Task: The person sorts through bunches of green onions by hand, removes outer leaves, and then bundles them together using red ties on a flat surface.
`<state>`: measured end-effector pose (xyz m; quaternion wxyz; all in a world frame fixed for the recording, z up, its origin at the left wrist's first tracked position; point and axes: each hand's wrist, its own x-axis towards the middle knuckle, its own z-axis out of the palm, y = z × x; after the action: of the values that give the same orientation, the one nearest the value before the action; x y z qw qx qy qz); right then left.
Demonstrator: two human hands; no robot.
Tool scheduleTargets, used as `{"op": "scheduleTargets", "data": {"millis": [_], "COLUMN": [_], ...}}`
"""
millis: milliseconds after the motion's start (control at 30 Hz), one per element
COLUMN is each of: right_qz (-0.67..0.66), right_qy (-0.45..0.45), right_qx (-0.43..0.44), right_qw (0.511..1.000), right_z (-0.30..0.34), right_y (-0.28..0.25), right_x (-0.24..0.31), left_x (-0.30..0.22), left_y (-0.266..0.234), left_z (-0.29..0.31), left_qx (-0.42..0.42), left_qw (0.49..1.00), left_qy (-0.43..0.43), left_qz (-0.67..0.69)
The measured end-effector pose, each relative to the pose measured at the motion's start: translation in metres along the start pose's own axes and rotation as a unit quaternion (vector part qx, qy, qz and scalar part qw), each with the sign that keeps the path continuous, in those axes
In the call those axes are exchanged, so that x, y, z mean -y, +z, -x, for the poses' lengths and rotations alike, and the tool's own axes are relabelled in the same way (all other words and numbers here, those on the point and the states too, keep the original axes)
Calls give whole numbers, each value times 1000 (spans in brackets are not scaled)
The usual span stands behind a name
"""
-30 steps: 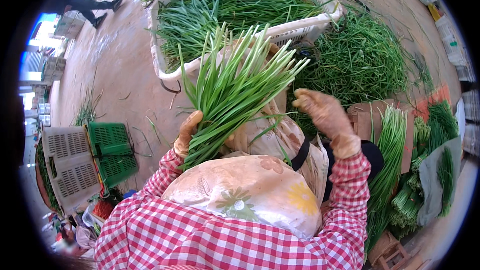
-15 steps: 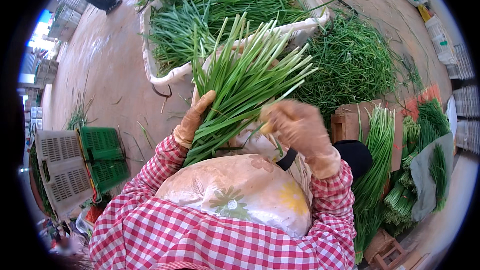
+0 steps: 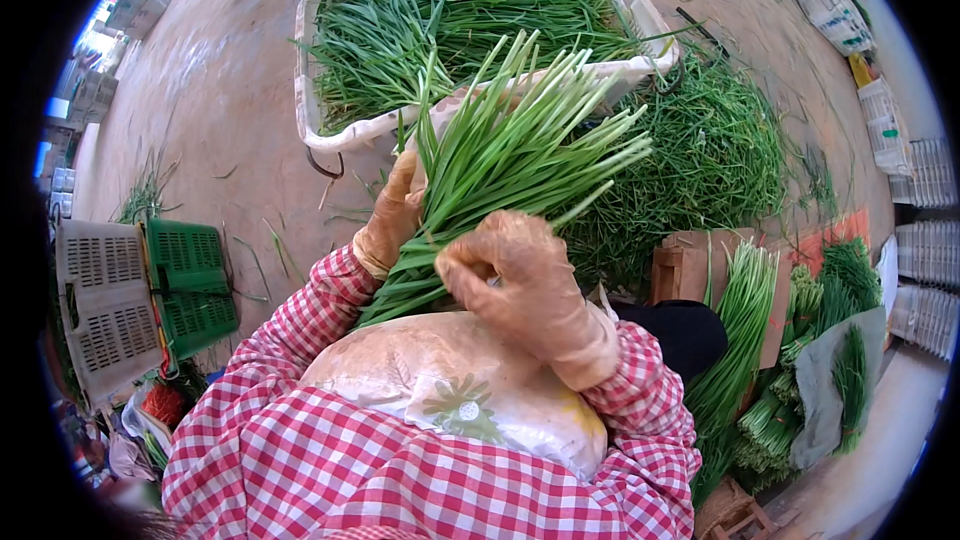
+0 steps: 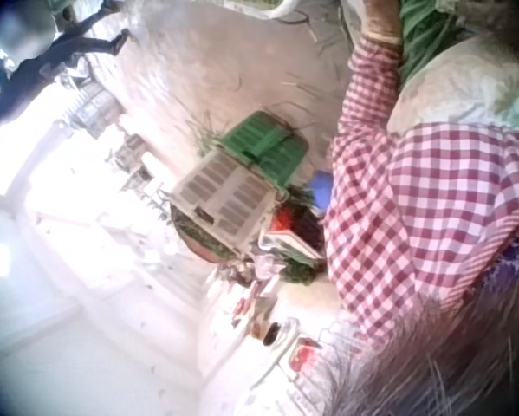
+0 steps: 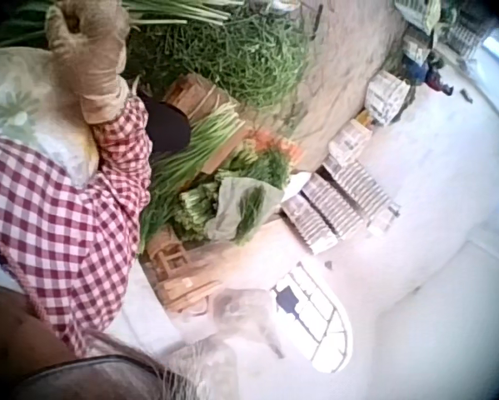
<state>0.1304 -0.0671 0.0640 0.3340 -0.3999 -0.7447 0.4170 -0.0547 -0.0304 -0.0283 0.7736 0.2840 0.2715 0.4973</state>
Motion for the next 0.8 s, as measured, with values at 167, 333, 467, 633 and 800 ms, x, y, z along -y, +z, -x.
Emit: {"op": "scheduleTargets", "data": {"millis": [167,333,467,633,800], "right_qz": [-365,-444,111,421,346], "right_qy": [-7,-242,-103,4,-161], "right_qx": [119,7,-224,-298,-103], "right_qw": [924,863,963,857,919], "right_z": [21,20,11,-27,-53], "right_y": [-33,-64,-136,-149,-104], "right_x": [22,39,23,-10,2], "left_x": [1,-7,-23,-9,-2], "left_y": [1,4,25,15,-13], "left_z": [17,22,32,34,38], "left_qx": [13,27,63,42,14], "left_qw": [996,998,996,985,949], "left_qy": [-86,-51,-15,48,52], "left_qz": [22,-17,-59,-163,-310]}}
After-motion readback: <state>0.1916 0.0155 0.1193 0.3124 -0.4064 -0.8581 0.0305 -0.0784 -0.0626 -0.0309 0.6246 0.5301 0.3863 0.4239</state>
